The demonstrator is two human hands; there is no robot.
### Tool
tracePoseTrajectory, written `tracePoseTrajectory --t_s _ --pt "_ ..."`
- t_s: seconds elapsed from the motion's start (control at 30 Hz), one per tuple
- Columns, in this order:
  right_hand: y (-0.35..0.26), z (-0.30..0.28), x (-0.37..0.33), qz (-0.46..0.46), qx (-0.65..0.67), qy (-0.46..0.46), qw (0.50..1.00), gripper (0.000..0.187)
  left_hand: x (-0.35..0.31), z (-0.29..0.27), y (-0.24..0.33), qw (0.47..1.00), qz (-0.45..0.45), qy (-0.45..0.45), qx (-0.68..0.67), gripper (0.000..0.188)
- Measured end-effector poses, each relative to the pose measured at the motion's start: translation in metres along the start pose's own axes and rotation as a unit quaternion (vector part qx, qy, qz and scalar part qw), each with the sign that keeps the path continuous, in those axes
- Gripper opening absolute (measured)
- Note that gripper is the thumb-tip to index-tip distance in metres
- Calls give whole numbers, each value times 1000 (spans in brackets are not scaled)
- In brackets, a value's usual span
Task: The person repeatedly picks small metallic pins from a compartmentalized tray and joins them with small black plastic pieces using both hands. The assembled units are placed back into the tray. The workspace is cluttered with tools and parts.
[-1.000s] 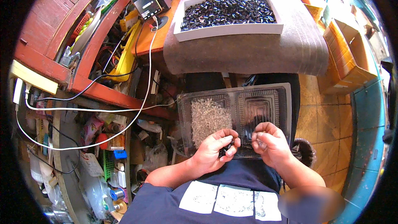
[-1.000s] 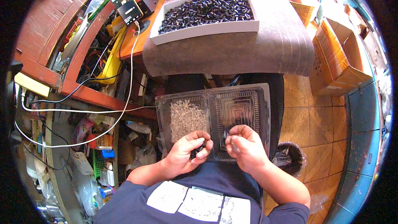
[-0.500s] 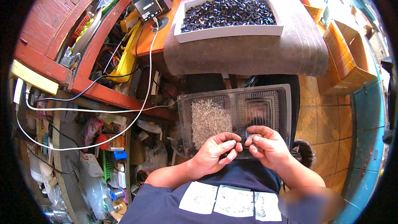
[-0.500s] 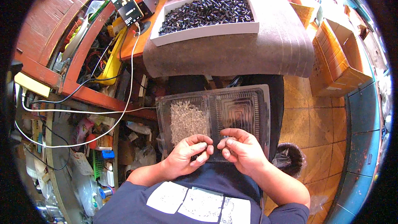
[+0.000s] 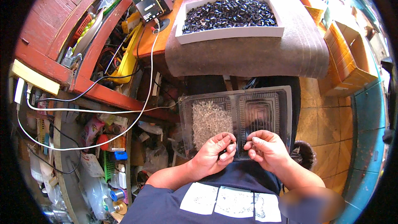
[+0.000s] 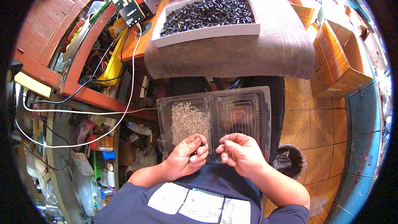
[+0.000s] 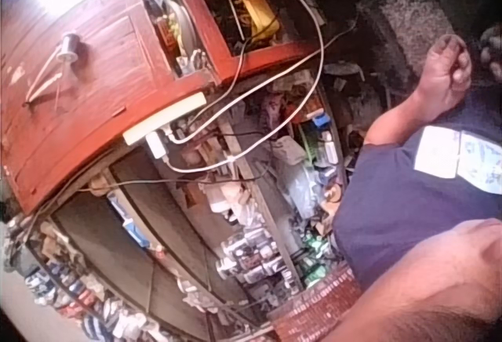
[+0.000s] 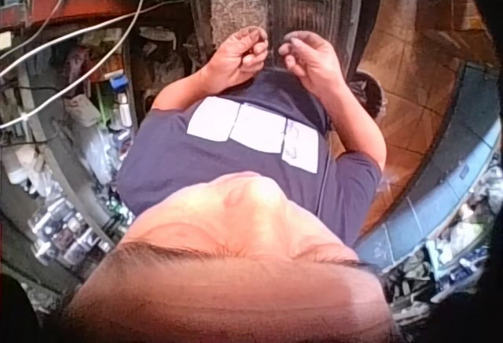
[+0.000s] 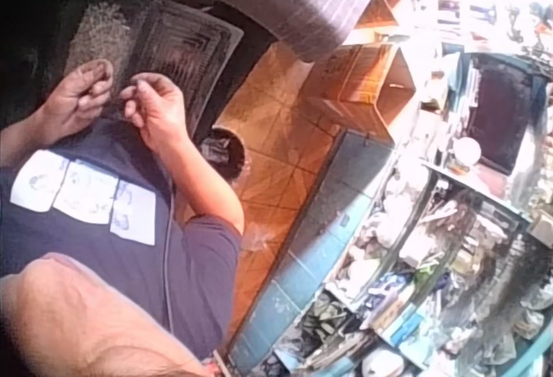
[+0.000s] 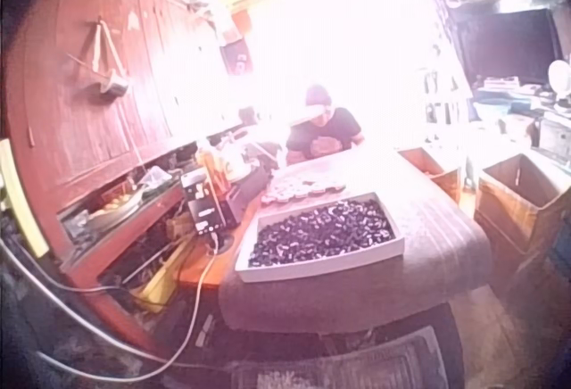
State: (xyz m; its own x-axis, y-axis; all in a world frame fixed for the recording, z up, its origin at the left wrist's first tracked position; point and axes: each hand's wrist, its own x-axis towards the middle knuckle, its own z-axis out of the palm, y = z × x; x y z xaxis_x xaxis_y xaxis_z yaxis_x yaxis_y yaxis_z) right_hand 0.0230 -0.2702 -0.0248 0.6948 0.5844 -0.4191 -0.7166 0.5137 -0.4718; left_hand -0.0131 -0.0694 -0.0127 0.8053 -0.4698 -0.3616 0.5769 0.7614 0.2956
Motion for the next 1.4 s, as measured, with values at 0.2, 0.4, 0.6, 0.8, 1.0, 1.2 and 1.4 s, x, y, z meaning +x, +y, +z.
tracePoseTrajectory --t_s 0.2,0.4,0.6,0.8,1.0,1.2,1.4 --pt "2 1 2 -22 -2 12 1000 22 1 -2 0 1000 -2 27 8 18" --pt "1 0 1 -10 -13 -9 1000 21 0 -4 -1 1000 2 15 0 17" --pt "0 2 -1 -1 10 -18 1000 11 -2 -1 -2 999 20 2 46 14" --pt "-1 1 -2 10 -30 -8 999 13 -3 -3 -2 998 17 -32 47 14" --pt "1 5 -3 -10 -43 3 999 13 2 -10 -8 998 17 -14 63 14" --pt "2 14 -3 -35 -57 10 998 11 3 -1 -10 994 5 77 81 12" --pt "0 15 -5 -40 -76 12 996 9 5 1 -10 990 15 97 105 12"
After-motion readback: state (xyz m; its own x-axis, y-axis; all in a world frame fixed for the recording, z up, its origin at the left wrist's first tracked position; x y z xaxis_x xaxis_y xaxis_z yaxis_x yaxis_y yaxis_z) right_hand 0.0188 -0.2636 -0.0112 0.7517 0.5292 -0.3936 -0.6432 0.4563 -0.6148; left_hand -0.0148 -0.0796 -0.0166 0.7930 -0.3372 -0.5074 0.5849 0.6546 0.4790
